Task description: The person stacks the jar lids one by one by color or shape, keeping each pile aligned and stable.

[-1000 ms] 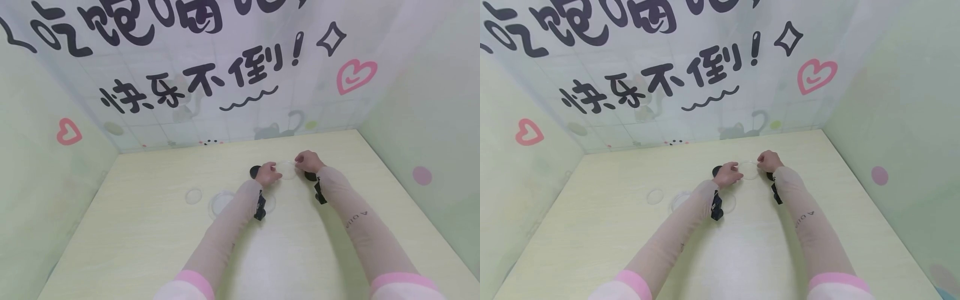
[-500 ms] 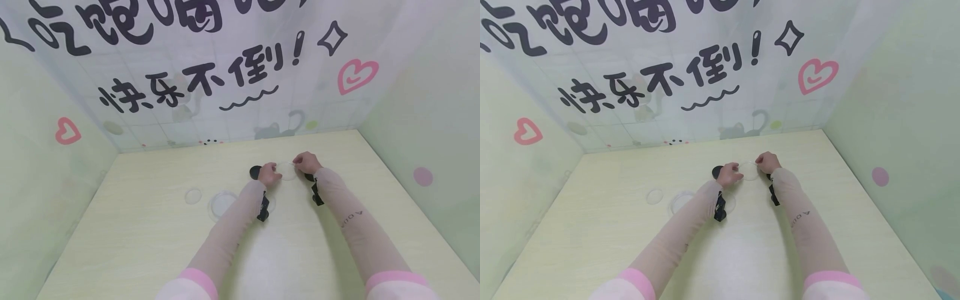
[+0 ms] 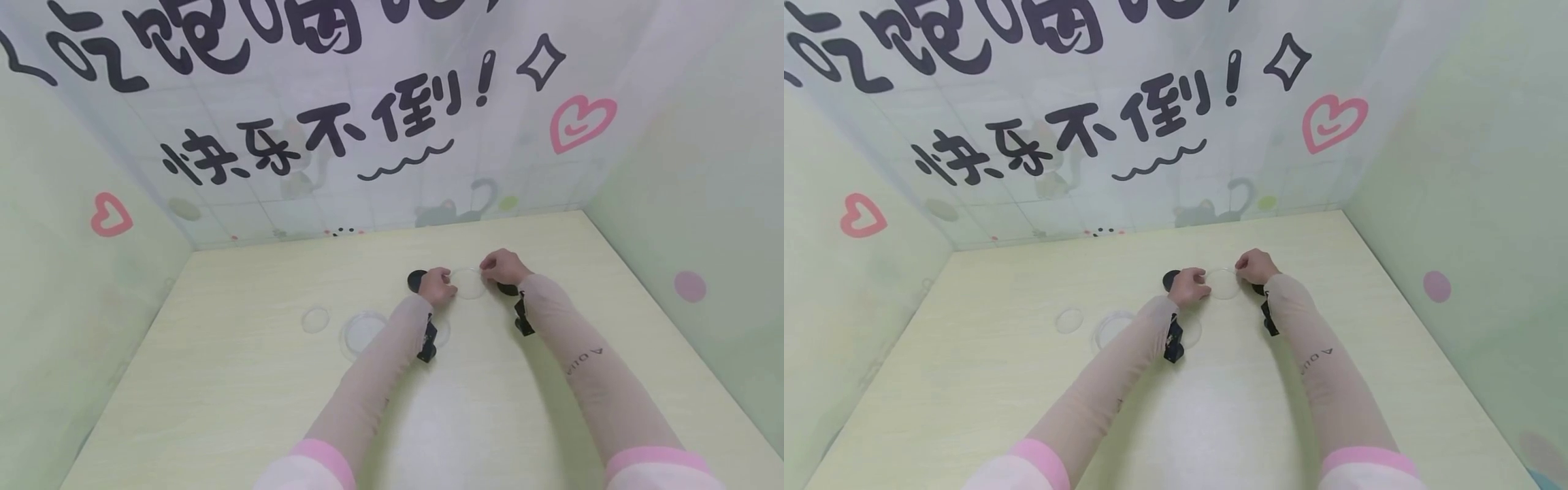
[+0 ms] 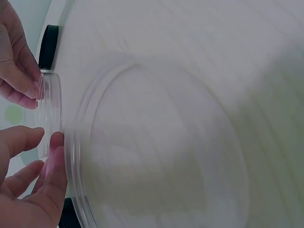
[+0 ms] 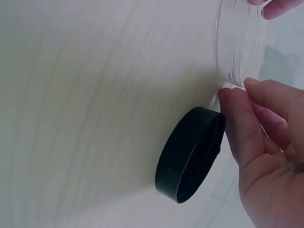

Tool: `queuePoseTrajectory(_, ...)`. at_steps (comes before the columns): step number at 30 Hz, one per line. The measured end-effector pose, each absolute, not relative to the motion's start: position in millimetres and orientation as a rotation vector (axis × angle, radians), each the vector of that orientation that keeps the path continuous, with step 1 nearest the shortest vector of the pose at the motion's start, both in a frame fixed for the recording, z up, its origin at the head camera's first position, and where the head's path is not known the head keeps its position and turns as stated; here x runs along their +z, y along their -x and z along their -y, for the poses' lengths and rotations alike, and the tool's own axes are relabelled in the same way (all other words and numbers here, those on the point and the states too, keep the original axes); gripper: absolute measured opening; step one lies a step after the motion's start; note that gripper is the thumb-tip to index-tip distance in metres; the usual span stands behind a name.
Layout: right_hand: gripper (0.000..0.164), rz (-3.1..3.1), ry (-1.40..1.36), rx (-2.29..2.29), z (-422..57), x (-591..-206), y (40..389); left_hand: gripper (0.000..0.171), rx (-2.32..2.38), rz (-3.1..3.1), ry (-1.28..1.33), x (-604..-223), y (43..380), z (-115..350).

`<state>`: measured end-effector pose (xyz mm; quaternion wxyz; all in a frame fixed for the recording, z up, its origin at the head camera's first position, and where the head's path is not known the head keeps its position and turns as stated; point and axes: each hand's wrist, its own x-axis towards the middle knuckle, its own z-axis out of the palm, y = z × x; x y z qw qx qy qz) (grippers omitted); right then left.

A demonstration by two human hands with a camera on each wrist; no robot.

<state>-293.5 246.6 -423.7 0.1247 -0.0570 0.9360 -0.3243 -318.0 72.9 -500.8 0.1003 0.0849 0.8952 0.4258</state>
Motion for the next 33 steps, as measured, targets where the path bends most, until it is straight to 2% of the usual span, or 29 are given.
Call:
queuePoseTrajectory(5, 0.021, -2.743, 0.191, -0.959, -246.5, -423.9, 292.0, 0.040, 1.227, -2.607, -0.136, -444.8, 280.7, -68.5)
queuePoseTrajectory(18, 0.023, -2.739, 0.249, -1.081, -249.3, -424.2, 289.7, 0.038, 1.318, -2.609, -0.183, -440.7, 277.2, -64.3)
queuePoseTrajectory(33, 0.026, -2.678, 0.225, -1.272, -239.3, -396.9, 286.7, 0.033, 1.424, -2.614, -0.311, -412.0, 275.1, -42.6)
